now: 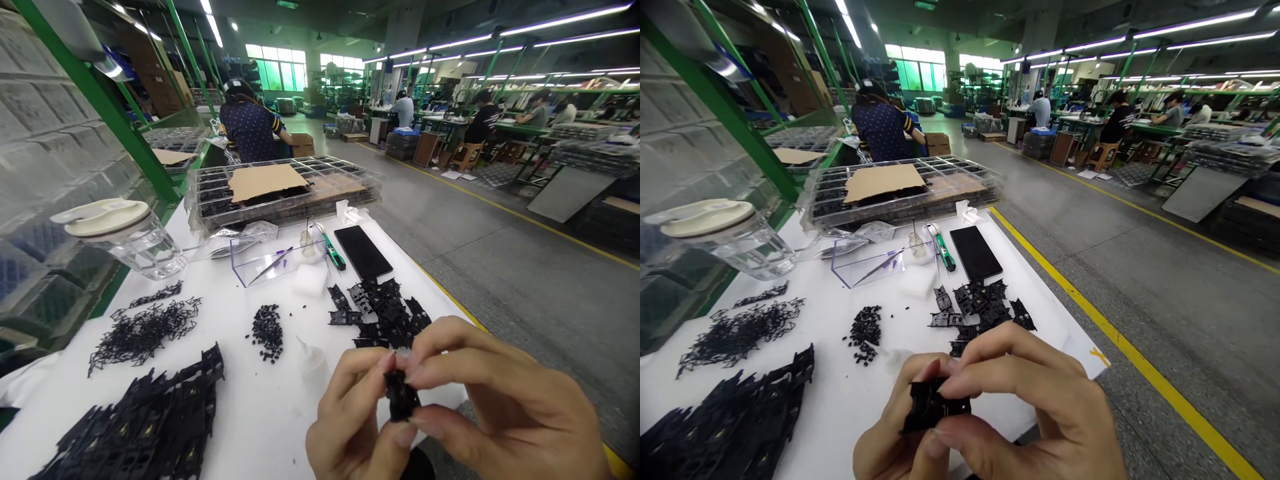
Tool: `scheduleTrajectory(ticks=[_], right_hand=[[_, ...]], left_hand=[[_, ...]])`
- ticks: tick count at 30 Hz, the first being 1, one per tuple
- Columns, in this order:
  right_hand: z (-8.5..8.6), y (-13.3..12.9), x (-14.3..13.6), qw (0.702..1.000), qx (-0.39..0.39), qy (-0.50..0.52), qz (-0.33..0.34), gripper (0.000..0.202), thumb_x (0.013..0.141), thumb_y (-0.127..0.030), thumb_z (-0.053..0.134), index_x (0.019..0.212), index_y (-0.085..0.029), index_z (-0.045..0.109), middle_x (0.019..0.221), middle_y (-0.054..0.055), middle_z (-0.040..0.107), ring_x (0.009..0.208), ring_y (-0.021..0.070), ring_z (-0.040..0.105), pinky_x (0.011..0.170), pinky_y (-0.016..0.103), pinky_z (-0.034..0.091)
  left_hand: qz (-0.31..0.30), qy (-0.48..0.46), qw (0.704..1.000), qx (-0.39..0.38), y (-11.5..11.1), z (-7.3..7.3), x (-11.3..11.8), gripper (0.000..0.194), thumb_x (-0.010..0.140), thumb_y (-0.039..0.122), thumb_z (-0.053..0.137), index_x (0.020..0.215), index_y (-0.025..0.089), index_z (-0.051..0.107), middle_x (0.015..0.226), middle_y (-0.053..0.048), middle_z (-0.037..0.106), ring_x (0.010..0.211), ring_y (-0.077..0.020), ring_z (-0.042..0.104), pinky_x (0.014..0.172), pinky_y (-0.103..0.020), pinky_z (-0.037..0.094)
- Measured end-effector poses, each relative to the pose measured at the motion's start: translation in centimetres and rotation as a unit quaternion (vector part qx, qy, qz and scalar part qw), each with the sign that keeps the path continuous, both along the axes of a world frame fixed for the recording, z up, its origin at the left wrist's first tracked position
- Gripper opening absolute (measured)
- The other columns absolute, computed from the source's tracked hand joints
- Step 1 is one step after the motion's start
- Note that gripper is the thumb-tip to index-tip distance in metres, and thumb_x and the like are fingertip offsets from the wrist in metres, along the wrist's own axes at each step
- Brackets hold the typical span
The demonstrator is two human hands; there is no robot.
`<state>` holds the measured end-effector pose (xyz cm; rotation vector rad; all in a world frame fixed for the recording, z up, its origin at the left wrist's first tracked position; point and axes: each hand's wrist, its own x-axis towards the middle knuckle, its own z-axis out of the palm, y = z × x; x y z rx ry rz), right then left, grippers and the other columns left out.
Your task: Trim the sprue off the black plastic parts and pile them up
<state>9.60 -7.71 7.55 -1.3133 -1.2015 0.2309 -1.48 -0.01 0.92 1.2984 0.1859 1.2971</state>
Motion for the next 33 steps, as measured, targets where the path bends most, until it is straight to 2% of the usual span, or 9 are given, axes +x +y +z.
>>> scheduleTrajectory(ticks=[5,10,13,18,22,26,29,33], right_hand=[[0.0,-0.2,0.1,1.0,-0.006,-0.02,0.013,0.022,0.086,-0.018,0.083,0.104,-0.029,0.078,0.097,0.0,0.073,0.088,0.0141,0.075,0.079,0.019,0.061],[0.7,-0.6,0.6,0.998,-0.019,-0.053,0.025,0.017,0.087,-0.018,0.083,0.099,-0.026,0.075,0.095,-0.001,0.071,0.085,0.0122,0.074,0.076,0.017,0.06],[1.2,-0.7,0.9,0.995,-0.021,-0.09,0.038,0.02,0.086,-0.015,0.083,0.101,-0.025,0.074,0.097,-0.001,0.072,0.084,0.0113,0.074,0.076,0.016,0.06],[1.6,-0.9,1.2,0.989,-0.021,-0.14,0.05,0.027,0.084,-0.009,0.083,0.104,-0.024,0.072,0.101,0.001,0.075,0.087,0.0149,0.077,0.077,0.019,0.063],[1.8,-1.0,1.5,0.985,-0.029,-0.166,0.042,0.031,0.084,-0.008,0.082,0.108,-0.024,0.072,0.103,0.001,0.076,0.088,0.0155,0.078,0.078,0.019,0.064],[1.8,-0.8,1.5,0.986,-0.021,-0.164,0.028,0.029,0.082,-0.011,0.083,0.105,-0.026,0.072,0.099,0.0,0.076,0.085,0.0147,0.078,0.077,0.016,0.064],[1.7,-0.7,1.1,0.988,-0.026,-0.155,0.0,0.029,0.083,-0.01,0.082,0.105,-0.026,0.072,0.101,0.0,0.077,0.087,0.0156,0.079,0.079,0.017,0.065],[1.6,-0.9,1.0,0.978,-0.005,-0.208,-0.01,0.028,0.083,-0.011,0.08,0.104,-0.027,0.073,0.098,0.0,0.078,0.084,0.0169,0.079,0.075,0.018,0.067]], left_hand=[[-0.01,0.001,1.0,-0.004,0.0,0.2,-0.2,0.036,0.092,0.031,0.078,0.128,0.031,0.077,0.107,-0.006,0.078,0.092,-0.0169,0.07,0.077,-0.024,0.059],[-0.036,0.005,0.999,-0.012,0.1,0.0,-0.2,0.038,0.092,0.033,0.078,0.13,0.031,0.075,0.108,-0.009,0.077,0.091,-0.0213,0.073,0.065,-0.024,0.058],[-0.038,0.002,0.999,-0.007,0.3,-0.2,-0.1,0.039,0.09,0.033,0.079,0.129,0.03,0.077,0.107,-0.009,0.078,0.091,-0.0218,0.074,0.067,-0.024,0.058],[-0.036,-0.009,0.999,-0.008,0.3,-0.2,-0.1,0.039,0.088,0.034,0.082,0.127,0.03,0.078,0.104,-0.01,0.078,0.083,-0.0195,0.071,0.069,-0.027,0.059],[-0.045,0.006,0.999,-0.026,-0.1,-0.3,-0.1,0.039,0.089,0.036,0.079,0.128,0.031,0.077,0.103,-0.011,0.076,0.083,-0.0229,0.071,0.066,-0.03,0.06],[0.0,-0.037,0.999,-0.009,-0.2,-1.1,0.7,0.036,0.089,0.035,0.078,0.124,0.027,0.079,0.093,-0.008,0.075,0.07,-0.0187,0.066,0.073,-0.037,0.063],[0.019,-0.067,0.998,0.004,-0.1,-1.7,1.3,0.035,0.089,0.033,0.077,0.121,0.021,0.08,0.09,-0.008,0.074,0.066,-0.0163,0.062,0.071,-0.035,0.062],[0.018,-0.055,0.998,0.015,-0.1,-1.8,1.3,0.036,0.09,0.034,0.077,0.123,0.02,0.079,0.091,-0.01,0.073,0.066,-0.0159,0.062,0.062,-0.028,0.057]])
